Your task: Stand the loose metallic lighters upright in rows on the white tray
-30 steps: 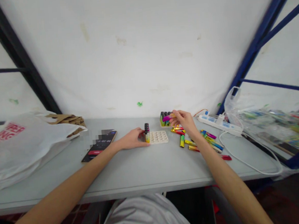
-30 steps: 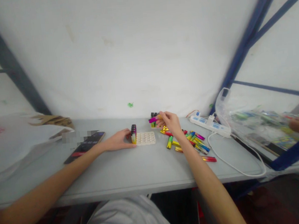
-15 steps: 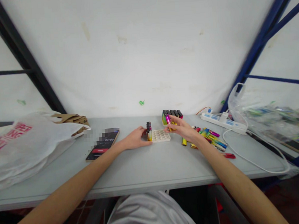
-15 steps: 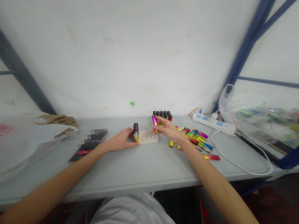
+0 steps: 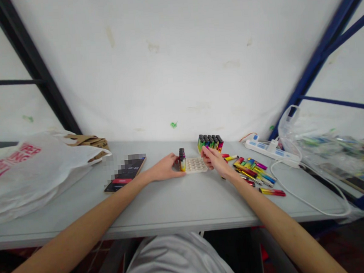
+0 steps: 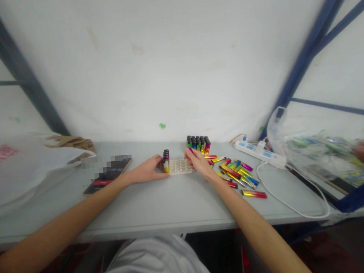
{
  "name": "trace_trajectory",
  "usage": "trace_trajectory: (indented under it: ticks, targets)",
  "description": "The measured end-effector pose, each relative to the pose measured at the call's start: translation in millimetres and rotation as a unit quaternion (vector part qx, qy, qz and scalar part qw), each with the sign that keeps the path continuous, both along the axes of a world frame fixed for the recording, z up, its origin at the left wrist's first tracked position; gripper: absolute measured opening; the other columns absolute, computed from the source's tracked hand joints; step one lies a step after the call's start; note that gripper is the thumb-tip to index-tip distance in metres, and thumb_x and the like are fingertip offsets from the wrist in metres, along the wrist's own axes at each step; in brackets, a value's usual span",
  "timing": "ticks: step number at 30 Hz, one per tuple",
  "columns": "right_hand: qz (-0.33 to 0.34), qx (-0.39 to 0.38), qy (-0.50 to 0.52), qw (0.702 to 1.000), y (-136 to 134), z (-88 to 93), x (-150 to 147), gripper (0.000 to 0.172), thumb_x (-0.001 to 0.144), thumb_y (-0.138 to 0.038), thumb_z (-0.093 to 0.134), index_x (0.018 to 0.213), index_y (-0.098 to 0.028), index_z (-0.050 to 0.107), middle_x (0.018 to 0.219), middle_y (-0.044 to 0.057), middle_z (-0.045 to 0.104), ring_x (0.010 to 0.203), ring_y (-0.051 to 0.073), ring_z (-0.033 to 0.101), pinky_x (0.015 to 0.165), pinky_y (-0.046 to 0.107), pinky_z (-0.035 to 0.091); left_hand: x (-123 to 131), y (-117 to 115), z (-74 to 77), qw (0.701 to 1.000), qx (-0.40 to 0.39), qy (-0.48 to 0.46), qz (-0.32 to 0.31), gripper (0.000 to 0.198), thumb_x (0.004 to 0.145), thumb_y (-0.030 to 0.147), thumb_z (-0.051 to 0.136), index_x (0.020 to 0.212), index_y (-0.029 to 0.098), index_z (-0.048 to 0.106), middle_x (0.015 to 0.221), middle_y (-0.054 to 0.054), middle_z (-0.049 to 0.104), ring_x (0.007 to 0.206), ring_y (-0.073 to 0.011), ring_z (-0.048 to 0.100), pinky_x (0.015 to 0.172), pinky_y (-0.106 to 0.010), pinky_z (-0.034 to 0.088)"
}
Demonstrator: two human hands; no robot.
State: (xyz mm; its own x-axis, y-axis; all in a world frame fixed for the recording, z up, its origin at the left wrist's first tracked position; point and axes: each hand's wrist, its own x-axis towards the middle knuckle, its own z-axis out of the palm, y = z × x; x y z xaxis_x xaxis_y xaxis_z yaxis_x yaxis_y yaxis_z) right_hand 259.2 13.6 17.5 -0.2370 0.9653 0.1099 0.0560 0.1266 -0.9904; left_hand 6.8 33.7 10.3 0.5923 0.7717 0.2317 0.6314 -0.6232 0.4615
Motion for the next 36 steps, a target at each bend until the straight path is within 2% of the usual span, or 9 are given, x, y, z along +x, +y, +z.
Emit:
trace_trajectory:
  ticks: [5, 8, 11, 18, 24, 27, 30, 32, 36]
  targets:
    - [-0.064, 0.084, -0.102, 0.989, 1, -7.2, -2, 0.06, 0.085, -0.078, 0.049, 0.06, -0.025, 0.035, 0.05, -0.006, 0.03, 0.046, 0.011, 0.029, 0.043, 0.026, 0.022, 1, -1, 0.0, 1.0, 0.003, -0.002, 0.0, 0.06, 0.076, 0.06, 0.073, 0.114, 0.015, 0.067, 0.11, -0.012, 0.067, 0.101, -0.0295, 0.065, 0.091, -0.038, 0.053]
    - [-0.129, 0.144, -0.181, 0.964, 4, -11.5, -1, 0.054, 0.085, -0.068, 0.049, 0.056, -0.025, 0.034, 0.051, -0.004, 0.033, 0.05, 0.012, 0.032, 0.047, 0.027, 0.02, 1, -1, 0.8, 1.0, 0.007, 0.002, -0.007, 0.06, 0.076, 0.06, 0.073, 0.113, 0.014, 0.067, 0.109, -0.012, 0.068, 0.102, -0.0299, 0.065, 0.091, -0.038, 0.053]
    - [-0.161, 0.169, -0.213, 0.949, 6, -12.9, 1, 0.045, 0.084, -0.057, 0.047, 0.055, -0.024, 0.035, 0.053, -0.003, 0.035, 0.053, 0.012, 0.033, 0.049, 0.028, 0.02, 1, -2, 1.6, 1.0, 0.005, -0.002, 0.001, 0.059, 0.075, 0.059, 0.073, 0.113, 0.014, 0.067, 0.108, -0.012, 0.068, 0.099, -0.0301, 0.065, 0.088, -0.038, 0.054]
    - [-0.143, 0.169, -0.217, 0.951, 8, -16.8, 4, 0.045, 0.088, -0.057, 0.047, 0.058, -0.024, 0.037, 0.053, -0.003, 0.037, 0.053, 0.013, 0.035, 0.049, 0.028, 0.023, 2, -4, 2.5, 1.0, 0.007, 0.004, 0.011, 0.057, 0.075, 0.058, 0.074, 0.112, 0.016, 0.067, 0.108, -0.011, 0.068, 0.097, -0.0288, 0.066, 0.086, -0.037, 0.054]
    - [-0.006, 0.215, -0.198, 0.956, 5, -11.2, 5, 0.037, 0.099, -0.057, 0.044, 0.084, -0.024, 0.048, 0.07, -0.002, 0.055, 0.063, 0.016, 0.052, 0.06, 0.028, 0.042, 2, -2, 2.1, 1.0, 0.009, 0.01, 0.005, 0.057, 0.075, 0.057, 0.073, 0.112, 0.014, 0.067, 0.106, -0.011, 0.069, 0.095, -0.0291, 0.067, 0.084, -0.036, 0.053]
    - [-0.036, 0.297, -0.247, 0.922, 6, -6.2, 7, 0.041, 0.1, -0.057, 0.044, 0.081, -0.022, 0.053, 0.081, 0.004, 0.06, 0.077, 0.019, 0.057, 0.071, 0.03, 0.044, 3, -3, 3.1, 1.0, 0.012, 0.016, 0.005, 0.057, 0.075, 0.057, 0.073, 0.112, 0.013, 0.067, 0.106, -0.012, 0.068, 0.094, -0.0289, 0.066, 0.083, -0.036, 0.053]
    - [-0.066, 0.314, -0.312, 0.894, 7, -3.7, 7, 0.049, 0.099, -0.059, 0.047, 0.067, -0.022, 0.049, 0.066, 0.001, 0.055, 0.064, 0.017, 0.05, 0.063, 0.029, 0.038, 3, -4, 4.4, 1.0, 0.008, 0.022, -0.006, 0.056, 0.074, 0.056, 0.074, 0.108, 0.014, 0.067, 0.104, -0.011, 0.068, 0.092, -0.0281, 0.066, 0.082, -0.036, 0.053]
    - [-0.058, 0.289, -0.324, 0.899, 8, -3.2, 6, 0.051, 0.099, -0.059, 0.048, 0.065, -0.021, 0.05, 0.058, -0.001, 0.055, 0.056, 0.015, 0.048, 0.058, 0.028, 0.034, 3, -6, 4.9, 1.0, 0.006, 0.019, -0.021, 0.055, 0.072, 0.056, 0.076, 0.107, 0.014, 0.068, 0.104, -0.011, 0.069, 0.092, -0.028, 0.066, 0.083, -0.036, 0.053]
    - [-0.036, 0.281, -0.305, 0.909, 11, -3.2, -1, 0.044, 0.102, -0.052, 0.05, 0.075, -0.019, 0.063, 0.066, 0.002, 0.07, 0.058, 0.016, 0.057, 0.06, 0.026, 0.036, 4, -7, 4.7, 0.999, 0.006, 0.012, -0.037, 0.054, 0.07, 0.054, 0.077, 0.107, 0.016, 0.068, 0.106, -0.01, 0.07, 0.094, -0.0283, 0.066, 0.083, -0.035, 0.052]
